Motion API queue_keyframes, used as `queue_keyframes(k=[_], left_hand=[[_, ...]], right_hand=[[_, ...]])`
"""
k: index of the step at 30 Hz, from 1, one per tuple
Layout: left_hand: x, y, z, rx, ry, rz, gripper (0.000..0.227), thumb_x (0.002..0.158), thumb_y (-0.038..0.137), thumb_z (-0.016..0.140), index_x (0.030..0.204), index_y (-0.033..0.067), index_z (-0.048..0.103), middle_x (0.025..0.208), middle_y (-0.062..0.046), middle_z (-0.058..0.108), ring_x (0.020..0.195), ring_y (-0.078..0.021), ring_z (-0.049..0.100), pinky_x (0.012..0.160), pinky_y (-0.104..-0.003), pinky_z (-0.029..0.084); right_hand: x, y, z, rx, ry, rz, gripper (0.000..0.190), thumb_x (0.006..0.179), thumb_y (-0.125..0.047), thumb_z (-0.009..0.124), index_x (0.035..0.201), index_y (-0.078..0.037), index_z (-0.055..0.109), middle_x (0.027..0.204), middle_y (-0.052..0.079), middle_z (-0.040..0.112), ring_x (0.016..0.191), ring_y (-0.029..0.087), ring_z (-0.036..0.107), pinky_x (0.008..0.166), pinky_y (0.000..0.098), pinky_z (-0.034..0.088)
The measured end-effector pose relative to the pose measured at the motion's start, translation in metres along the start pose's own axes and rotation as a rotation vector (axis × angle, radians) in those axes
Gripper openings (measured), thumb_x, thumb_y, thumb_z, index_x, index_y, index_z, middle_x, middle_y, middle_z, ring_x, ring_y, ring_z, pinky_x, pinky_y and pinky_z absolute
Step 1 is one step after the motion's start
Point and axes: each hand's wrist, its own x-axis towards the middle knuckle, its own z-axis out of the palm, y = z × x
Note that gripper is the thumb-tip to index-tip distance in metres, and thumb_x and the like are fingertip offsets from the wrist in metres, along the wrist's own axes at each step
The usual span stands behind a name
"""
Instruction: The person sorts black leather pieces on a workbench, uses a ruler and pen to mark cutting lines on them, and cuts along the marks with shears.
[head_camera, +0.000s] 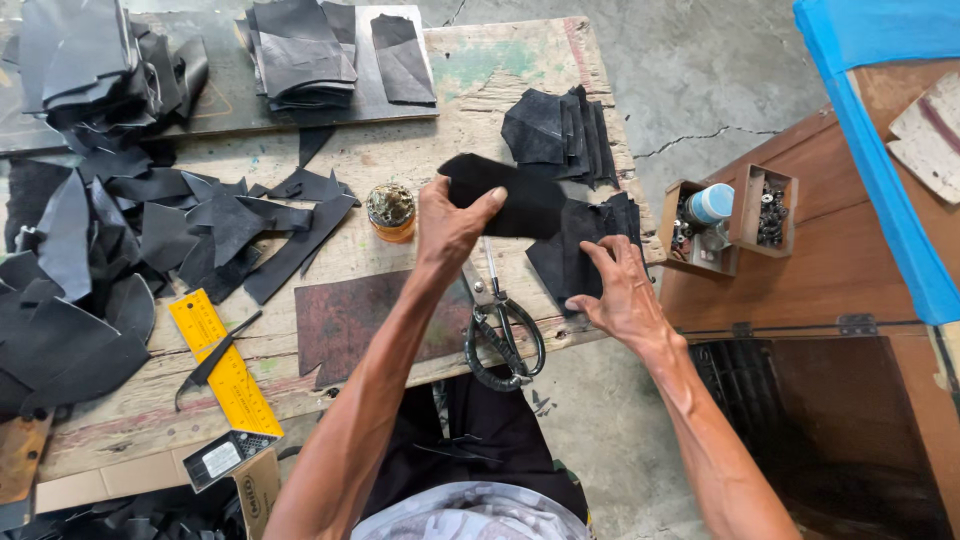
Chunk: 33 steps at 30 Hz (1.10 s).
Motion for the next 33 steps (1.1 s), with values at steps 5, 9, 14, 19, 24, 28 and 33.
queue_keyframes(k=[5,9,14,19,24,28,33], left_hand=[[-0.027,-0.008,-0.014,-0.183,-0.403,-0.224,0.062,0.063,0.016,0.089,0.113,-0.0117,0.065,0.102,-0.023,0.076,0.092,-0.0289,0.077,0.092,-0.039,0.060],[-0.032,-0.026,0.010,-0.127,-0.677,-0.361,0.067,0.061,0.017,0.089,0.117,-0.0146,0.070,0.104,-0.024,0.077,0.095,-0.0318,0.074,0.098,-0.044,0.056],[-0.022,-0.044,0.027,-0.088,-0.796,-0.346,0.075,0.056,0.019,0.093,0.118,-0.0160,0.069,0.109,-0.029,0.077,0.106,-0.0361,0.074,0.105,-0.043,0.049],[-0.017,-0.045,0.043,0.266,-0.750,-0.392,0.094,0.054,0.024,0.092,0.132,-0.0144,0.057,0.117,-0.034,0.068,0.110,-0.0397,0.068,0.093,-0.051,0.053],[-0.019,-0.041,0.048,0.345,-0.753,-0.343,0.094,0.054,0.022,0.091,0.133,-0.0144,0.055,0.121,-0.032,0.067,0.111,-0.0373,0.069,0.093,-0.045,0.056],[-0.024,-0.036,0.033,0.153,-0.789,-0.221,0.088,0.057,0.022,0.089,0.130,-0.0174,0.060,0.121,-0.032,0.071,0.113,-0.0362,0.069,0.098,-0.042,0.053],[-0.062,-0.021,-0.033,0.052,-0.461,0.132,0.090,0.071,0.012,0.096,0.139,-0.0151,0.043,0.134,-0.027,0.055,0.123,-0.0311,0.060,0.102,-0.039,0.050]], right_hand=[[0.010,0.003,-0.010,-0.063,-0.106,-0.060,0.078,0.062,-0.008,0.088,0.133,0.000,0.058,0.132,0.015,0.055,0.119,0.034,0.055,0.106,0.0409,0.046],[0.013,0.015,-0.019,-0.097,-0.133,-0.210,0.055,0.076,-0.004,0.077,0.128,-0.002,0.060,0.125,0.018,0.060,0.113,0.036,0.059,0.097,0.0430,0.049],[0.010,0.031,-0.018,-0.108,-0.101,-0.136,0.015,0.101,-0.007,0.058,0.114,-0.002,0.058,0.081,0.021,0.065,0.077,0.039,0.065,0.070,0.0490,0.051],[0.024,0.049,-0.021,0.094,-0.015,-0.005,0.013,0.109,-0.008,0.047,0.115,0.000,0.055,0.064,0.011,0.059,0.048,0.024,0.057,0.041,0.0381,0.046],[0.023,0.068,-0.052,0.070,0.616,0.054,0.006,0.117,-0.007,0.055,0.122,-0.003,0.058,0.087,0.008,0.063,0.070,0.014,0.061,0.054,0.0295,0.049],[-0.001,0.052,-0.066,0.978,0.739,0.144,0.034,0.102,0.000,0.067,0.130,-0.008,0.049,0.102,0.011,0.066,0.076,0.016,0.061,0.064,0.0299,0.051],[-0.072,-0.013,-0.003,1.651,0.309,0.344,0.046,0.090,0.009,0.066,0.133,-0.002,0.052,0.106,0.013,0.068,0.092,0.024,0.070,0.082,0.0378,0.059]])
